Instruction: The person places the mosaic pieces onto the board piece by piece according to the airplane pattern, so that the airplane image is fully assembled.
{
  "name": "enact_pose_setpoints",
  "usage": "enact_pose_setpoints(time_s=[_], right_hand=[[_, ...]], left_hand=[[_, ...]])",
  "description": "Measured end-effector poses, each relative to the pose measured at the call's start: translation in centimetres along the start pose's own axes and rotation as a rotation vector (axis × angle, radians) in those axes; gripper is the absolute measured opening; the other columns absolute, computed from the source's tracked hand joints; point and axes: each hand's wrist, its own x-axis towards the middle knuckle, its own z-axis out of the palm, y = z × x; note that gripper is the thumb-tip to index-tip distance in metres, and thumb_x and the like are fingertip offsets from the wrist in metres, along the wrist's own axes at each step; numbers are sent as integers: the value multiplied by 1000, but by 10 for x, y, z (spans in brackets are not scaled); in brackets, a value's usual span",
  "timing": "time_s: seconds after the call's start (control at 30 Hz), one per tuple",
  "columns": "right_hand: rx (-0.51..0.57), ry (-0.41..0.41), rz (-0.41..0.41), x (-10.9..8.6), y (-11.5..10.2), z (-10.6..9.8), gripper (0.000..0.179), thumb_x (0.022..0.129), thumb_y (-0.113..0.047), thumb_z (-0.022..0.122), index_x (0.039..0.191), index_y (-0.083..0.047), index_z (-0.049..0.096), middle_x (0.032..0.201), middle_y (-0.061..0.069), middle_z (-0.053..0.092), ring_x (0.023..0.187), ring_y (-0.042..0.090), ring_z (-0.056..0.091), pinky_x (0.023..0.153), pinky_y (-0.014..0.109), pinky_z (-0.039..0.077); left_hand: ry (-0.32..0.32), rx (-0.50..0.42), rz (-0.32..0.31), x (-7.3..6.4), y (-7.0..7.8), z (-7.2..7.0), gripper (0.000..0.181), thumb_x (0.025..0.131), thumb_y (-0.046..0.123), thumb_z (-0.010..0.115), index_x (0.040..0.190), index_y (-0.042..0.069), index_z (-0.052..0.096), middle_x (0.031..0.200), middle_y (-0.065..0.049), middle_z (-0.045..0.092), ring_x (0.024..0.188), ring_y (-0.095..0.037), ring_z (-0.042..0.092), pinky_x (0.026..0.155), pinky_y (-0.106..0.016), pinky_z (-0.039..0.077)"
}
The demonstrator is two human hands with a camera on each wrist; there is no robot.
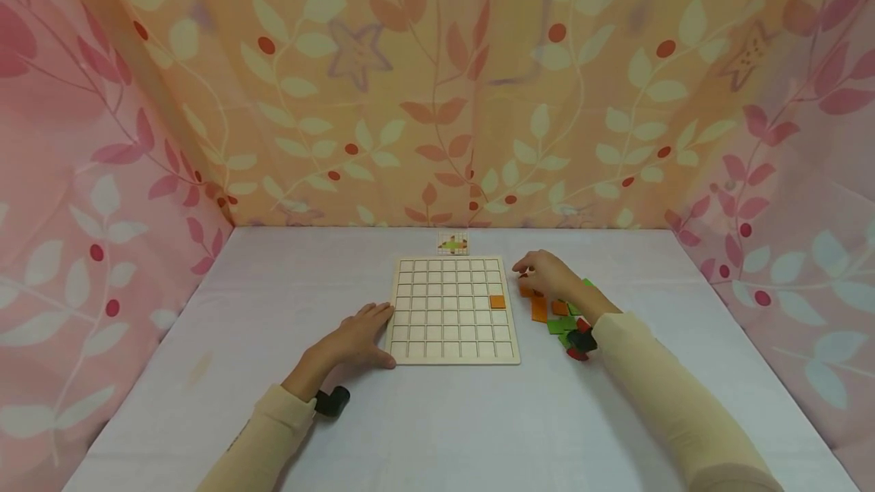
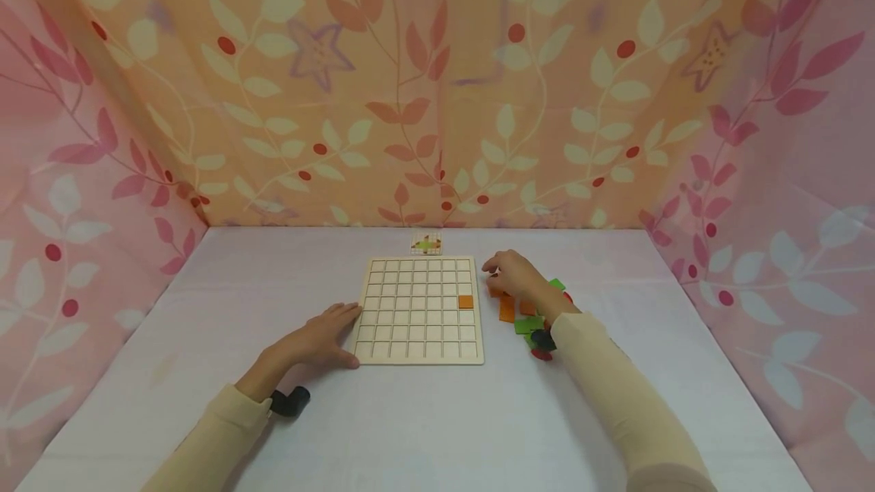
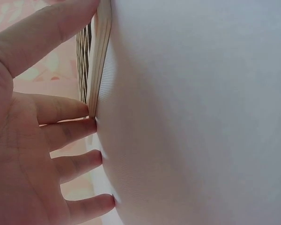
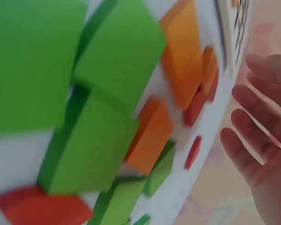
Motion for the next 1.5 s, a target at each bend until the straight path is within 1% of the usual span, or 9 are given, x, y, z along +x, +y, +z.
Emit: enact_pose_setpoints(time_s=[0.17,0.27,0.4,0.63,0.83,1.03,1.23,1.5], right_hand=[[-12,18,31,4,18,-4,35,91,-18,65,120,1,67,108,16,67,94,28,59,92,46,51],[-6,30,73,5,26,-7,37,91,-19,66,122,2,65,112,18,66,99,30,59,97,49,50],[5,45,143,6,31,-9,40,91,-20,67,126,0,63,116,19,64,103,32,57,101,50,48],[26,90,261,7,40,-10,43,93,-27,65,129,-3,61,120,19,60,106,33,53,103,50,46],[2,128,315,6,44,-9,48,92,-32,65,129,0,59,118,21,59,102,33,53,101,50,47],[-11,130,349,8,46,-8,50,91,-34,67,126,1,60,117,20,62,101,33,54,99,50,48],[-10,127,383,11,40,-5,48,91,-34,67,122,2,62,119,20,63,101,33,54,100,49,48],[-51,118,363,13,33,-5,37,92,-31,65,112,0,67,111,17,66,94,31,55,92,45,50]], left_hand=[[-2,2,5,0,-1,1,99,73,34,85,151,2,32,158,-16,31,148,-39,22,115,-62,24],[-1,6,10,0,-1,1,99,73,35,85,151,2,32,158,-16,31,148,-38,22,115,-62,24],[2,10,5,0,-2,2,100,73,35,85,151,2,32,158,-16,31,148,-38,22,115,-62,24],[0,1,1,0,-1,1,99,73,34,85,151,2,32,159,-16,31,149,-38,21,115,-62,23],[-2,-1,5,-1,0,0,99,73,34,85,151,2,32,159,-16,30,148,-39,21,115,-62,23],[2,6,11,-1,-1,0,100,73,35,84,151,2,32,159,-16,31,148,-40,21,115,-63,23],[-7,16,13,0,-3,0,99,74,36,84,151,2,32,159,-16,30,148,-39,22,115,-63,24],[-5,18,16,2,-4,2,100,74,37,84,151,3,31,159,-16,30,148,-38,22,114,-62,25]])
